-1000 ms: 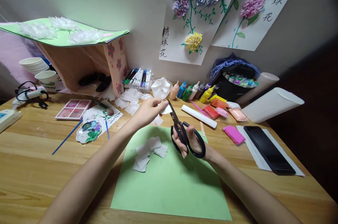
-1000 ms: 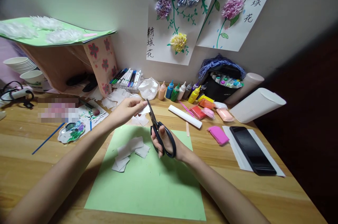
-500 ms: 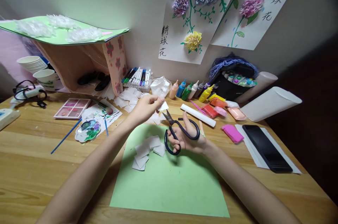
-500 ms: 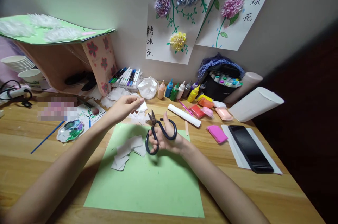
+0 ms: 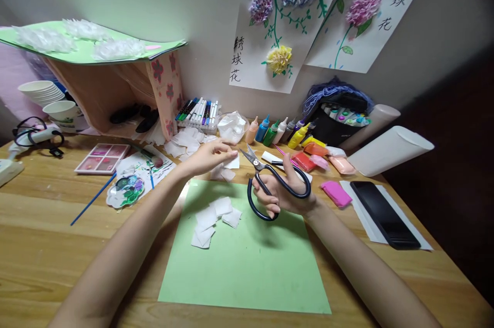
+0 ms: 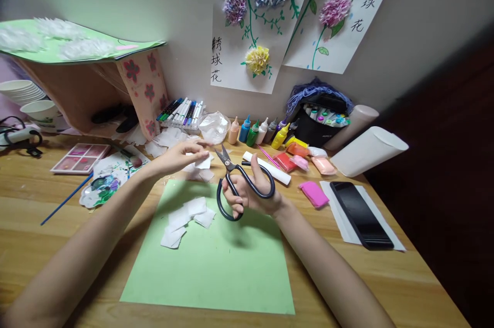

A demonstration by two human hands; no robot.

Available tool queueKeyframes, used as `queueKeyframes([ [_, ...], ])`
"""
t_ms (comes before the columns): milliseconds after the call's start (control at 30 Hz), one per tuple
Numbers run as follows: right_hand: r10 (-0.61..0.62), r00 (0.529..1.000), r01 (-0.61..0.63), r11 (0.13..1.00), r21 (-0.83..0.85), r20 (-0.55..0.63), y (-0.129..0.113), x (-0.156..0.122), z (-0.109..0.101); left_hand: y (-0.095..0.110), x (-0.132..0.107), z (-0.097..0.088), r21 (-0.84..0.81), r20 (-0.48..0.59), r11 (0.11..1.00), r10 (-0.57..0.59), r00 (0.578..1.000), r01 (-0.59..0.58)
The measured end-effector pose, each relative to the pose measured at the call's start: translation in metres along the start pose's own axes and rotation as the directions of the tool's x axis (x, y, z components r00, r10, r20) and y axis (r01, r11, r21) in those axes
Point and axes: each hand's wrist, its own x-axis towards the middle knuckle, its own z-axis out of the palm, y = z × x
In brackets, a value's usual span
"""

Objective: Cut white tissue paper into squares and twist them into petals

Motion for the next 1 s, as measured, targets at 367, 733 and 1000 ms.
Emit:
queueKeyframes([
  [367, -0.03, 0.998, 0.039, 0.986, -0.164, 0.057, 0.001, -0.003, 0.006, -0.027, 0.002, 0.012, -0.287, 0.175, 0.95, -0.07, 0.982, 0.119],
  [733, -0.352, 0.605, -0.792, -0.181, -0.583, -0.714, -0.009, -0.012, 0.009, -0.025, 0.008, 0.033, -0.181, -0.182, 0.968, -0.208, 0.961, 0.176],
  [1000, -0.584, 0.64, -0.418, 0.281, -0.864, -0.5, -0.005, -0.005, 0.017, -0.004, 0.003, 0.059, -0.149, -0.093, 0.983, -0.126, 0.988, 0.112],
])
